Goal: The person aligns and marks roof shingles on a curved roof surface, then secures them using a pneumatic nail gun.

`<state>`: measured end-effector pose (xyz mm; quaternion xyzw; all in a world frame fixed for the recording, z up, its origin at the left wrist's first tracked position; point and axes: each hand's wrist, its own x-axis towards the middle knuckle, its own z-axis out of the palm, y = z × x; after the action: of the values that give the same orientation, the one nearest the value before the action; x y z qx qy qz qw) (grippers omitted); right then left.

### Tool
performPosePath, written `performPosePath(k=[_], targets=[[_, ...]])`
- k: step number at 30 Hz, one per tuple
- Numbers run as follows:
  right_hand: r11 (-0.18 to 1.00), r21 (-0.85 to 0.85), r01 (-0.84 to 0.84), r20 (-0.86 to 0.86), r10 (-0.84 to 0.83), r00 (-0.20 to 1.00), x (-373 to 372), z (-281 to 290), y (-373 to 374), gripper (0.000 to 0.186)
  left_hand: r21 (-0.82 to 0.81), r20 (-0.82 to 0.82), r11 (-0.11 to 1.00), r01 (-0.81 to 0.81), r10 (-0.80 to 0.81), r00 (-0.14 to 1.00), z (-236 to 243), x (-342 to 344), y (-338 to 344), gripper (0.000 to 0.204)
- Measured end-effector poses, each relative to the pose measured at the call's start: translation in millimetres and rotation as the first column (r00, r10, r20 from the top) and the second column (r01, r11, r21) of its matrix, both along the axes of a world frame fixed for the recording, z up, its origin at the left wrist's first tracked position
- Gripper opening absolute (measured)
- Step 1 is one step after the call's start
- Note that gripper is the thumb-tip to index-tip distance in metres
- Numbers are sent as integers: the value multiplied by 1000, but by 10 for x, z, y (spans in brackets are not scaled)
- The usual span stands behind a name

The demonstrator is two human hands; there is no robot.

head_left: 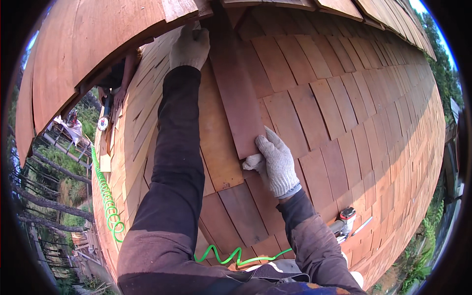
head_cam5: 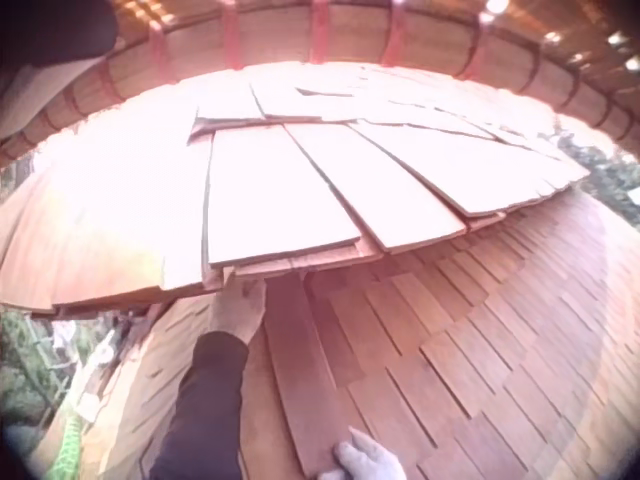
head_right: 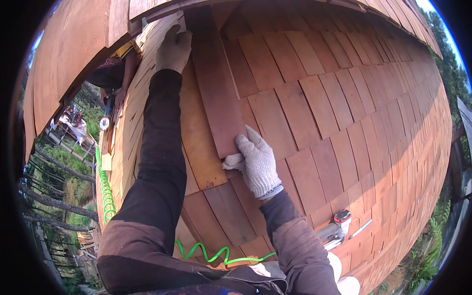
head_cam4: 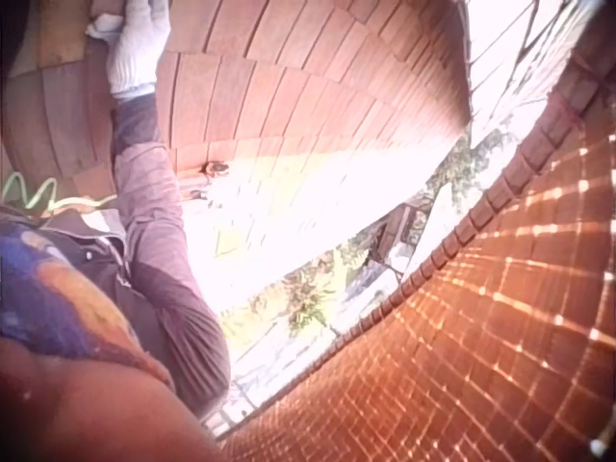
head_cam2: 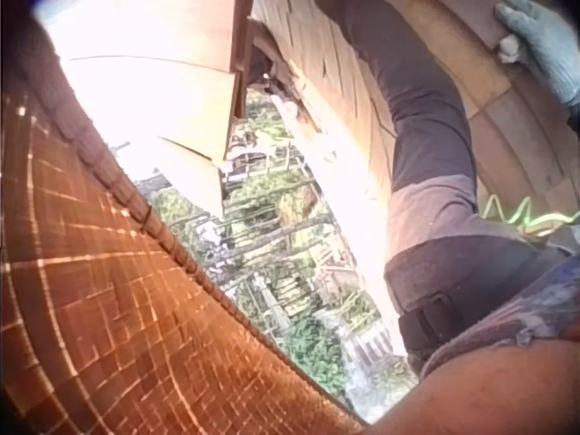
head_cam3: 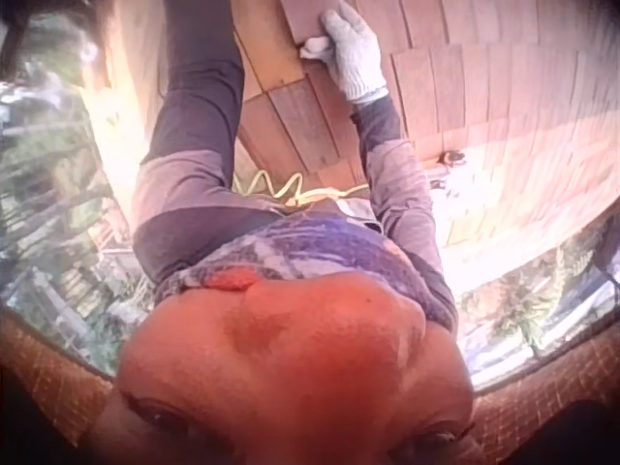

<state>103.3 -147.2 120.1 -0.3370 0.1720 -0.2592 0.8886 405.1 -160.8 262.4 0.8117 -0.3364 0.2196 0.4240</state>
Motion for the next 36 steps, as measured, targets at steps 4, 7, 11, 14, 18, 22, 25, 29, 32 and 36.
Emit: performPosePath(k=[4,7,11,14,18,22,25,29,32,36], targets=[[993,-115,26,77,-18,997,30,162,-429,52,66,129,996,-52,43,991,-37,-21,24,59],[941,-326,87,-13,-96,995,127,362,-884,48,148,178,984,-97,70,982,-82,-64,-52,60],[933,-336,132,-84,-170,982,351,452,-1190,50,187,286,974,-130,72,956,-144,-136,-52,59],[905,-395,159,-182,-247,952,495,452,-1272,52,157,428,983,-94,18,904,-172,-158,-100,59],[882,-445,157,-274,-301,913,609,539,-1246,53,166,566,985,-40,-62,822,-229,-163,-174,60],[797,-588,137,-320,-385,865,672,576,-1148,49,255,582,966,-31,-127,803,-286,-298,-243,63],[718,-664,207,-274,-491,827,747,484,-1117,48,354,566,935,-16,-200,800,-292,-370,-267,64],[672,-712,204,-246,-510,824,732,441,-1049,50,486,549,868,-98,-216,808,-293,-411,-236,63],[511,-841,179,-182,-578,795,697,225,-1272,52,517,544,848,-121,-216,811,-245,-486,-283,61],[466,-877,117,-199,-574,794,743,205,-1238,55,499,548,858,-119,-207,810,-298,-403,-267,56]])
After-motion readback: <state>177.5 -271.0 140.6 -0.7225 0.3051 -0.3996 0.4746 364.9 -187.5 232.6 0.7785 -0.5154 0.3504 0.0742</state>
